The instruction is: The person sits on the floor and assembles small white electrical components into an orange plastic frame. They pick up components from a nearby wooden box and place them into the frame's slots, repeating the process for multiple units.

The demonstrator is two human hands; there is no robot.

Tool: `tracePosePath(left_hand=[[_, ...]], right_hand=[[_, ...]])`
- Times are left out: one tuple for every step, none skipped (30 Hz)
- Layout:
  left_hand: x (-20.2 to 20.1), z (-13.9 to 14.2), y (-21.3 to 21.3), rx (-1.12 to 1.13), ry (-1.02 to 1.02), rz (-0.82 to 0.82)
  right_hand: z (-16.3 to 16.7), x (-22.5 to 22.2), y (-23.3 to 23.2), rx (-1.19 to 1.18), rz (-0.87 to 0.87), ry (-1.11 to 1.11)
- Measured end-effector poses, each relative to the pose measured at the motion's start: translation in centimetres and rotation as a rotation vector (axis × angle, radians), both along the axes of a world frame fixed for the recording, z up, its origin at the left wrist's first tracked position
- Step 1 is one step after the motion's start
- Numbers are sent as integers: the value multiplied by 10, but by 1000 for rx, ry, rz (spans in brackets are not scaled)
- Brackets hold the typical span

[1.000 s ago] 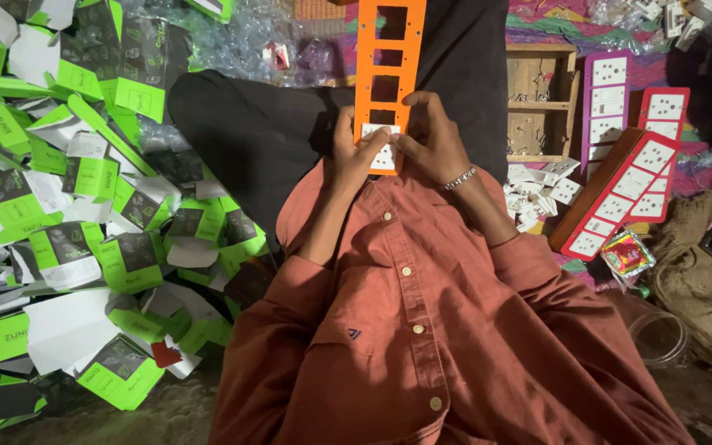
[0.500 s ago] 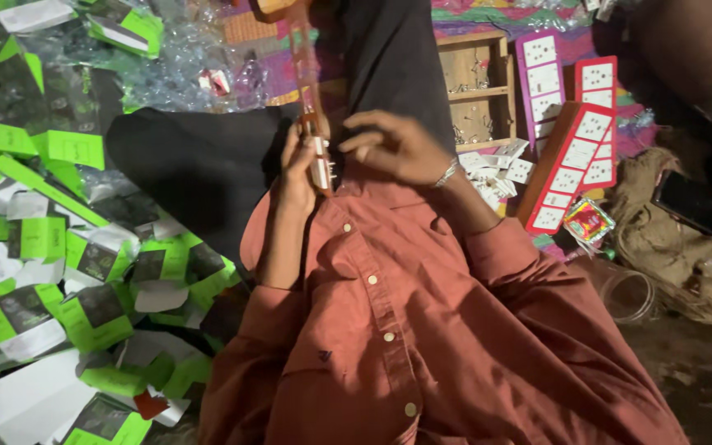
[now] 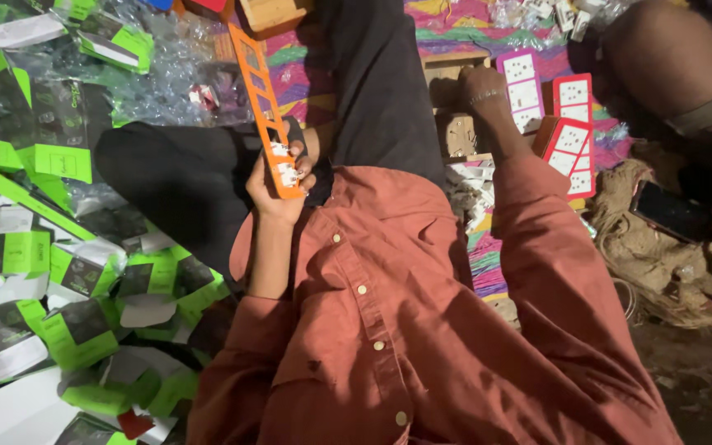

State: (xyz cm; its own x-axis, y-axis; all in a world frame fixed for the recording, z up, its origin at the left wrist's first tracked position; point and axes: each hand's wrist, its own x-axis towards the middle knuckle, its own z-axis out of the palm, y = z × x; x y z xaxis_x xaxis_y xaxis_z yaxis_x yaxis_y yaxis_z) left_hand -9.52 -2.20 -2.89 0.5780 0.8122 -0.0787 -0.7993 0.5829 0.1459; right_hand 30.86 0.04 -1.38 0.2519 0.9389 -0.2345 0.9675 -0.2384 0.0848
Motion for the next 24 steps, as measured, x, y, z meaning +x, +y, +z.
tracePosePath(left_hand=[[0,-1,0,-1,1,0],[-1,-1,0,1,0,1],[0,-2,1,10,-4,2],[1,-3,3,20,-3,3],[2,-4,3,30,-2,6],[3,-4,3,41,-1,13],[4,-4,3,37,4,13],[5,-4,3,35,9,17],[6,-4,4,32,14,24],[7,-3,5,35,19,24],[7,-3,5,32,25,26],[8,-2,4,28,33,29],[8,-2,4,19,46,29],[9,-2,4,10,56,30],[9,-2,4,-2,66,33],[10,-2,3,5,64,40],[10,-2,3,10,62,44],[10,-2,3,17,61,49],[10,-2,2,14,60,52],[10,-2,2,11,59,51],[10,-2,2,7,58,46],[9,-1,2,0,65,49],[9,-1,2,-4,70,51],[9,-1,2,-7,74,55]], right_hand=[[0,-3,1,-4,-12,15],[1,-5,4,-5,-24,28],[2,-7,7,0,-35,38],[4,-9,9,0,-44,54],[6,-11,11,-1,-49,69],[7,-12,12,-2,-51,85],[9,-13,13,-5,-46,89],[10,-14,14,-7,-37,93],[12,-15,14,-10,-25,98],[13,-15,16,-57,-62,118],[15,-14,15,-109,-98,140],[16,-14,15,-164,-133,162],[16,-14,16,-153,-161,190],[17,-14,17,-142,-190,215],[17,-15,19,-135,-216,239],[17,-17,20,-126,-183,235],[15,-20,22,-117,-153,231],[14,-24,25,-107,-123,229],[13,-28,27,-153,-124,249],[12,-31,29,-198,-128,269],[11,-35,31,-244,-136,290],[10,-37,32,-265,-129,276],[10,-38,34,-283,-122,259],[10,-38,34,-300,-113,242]])
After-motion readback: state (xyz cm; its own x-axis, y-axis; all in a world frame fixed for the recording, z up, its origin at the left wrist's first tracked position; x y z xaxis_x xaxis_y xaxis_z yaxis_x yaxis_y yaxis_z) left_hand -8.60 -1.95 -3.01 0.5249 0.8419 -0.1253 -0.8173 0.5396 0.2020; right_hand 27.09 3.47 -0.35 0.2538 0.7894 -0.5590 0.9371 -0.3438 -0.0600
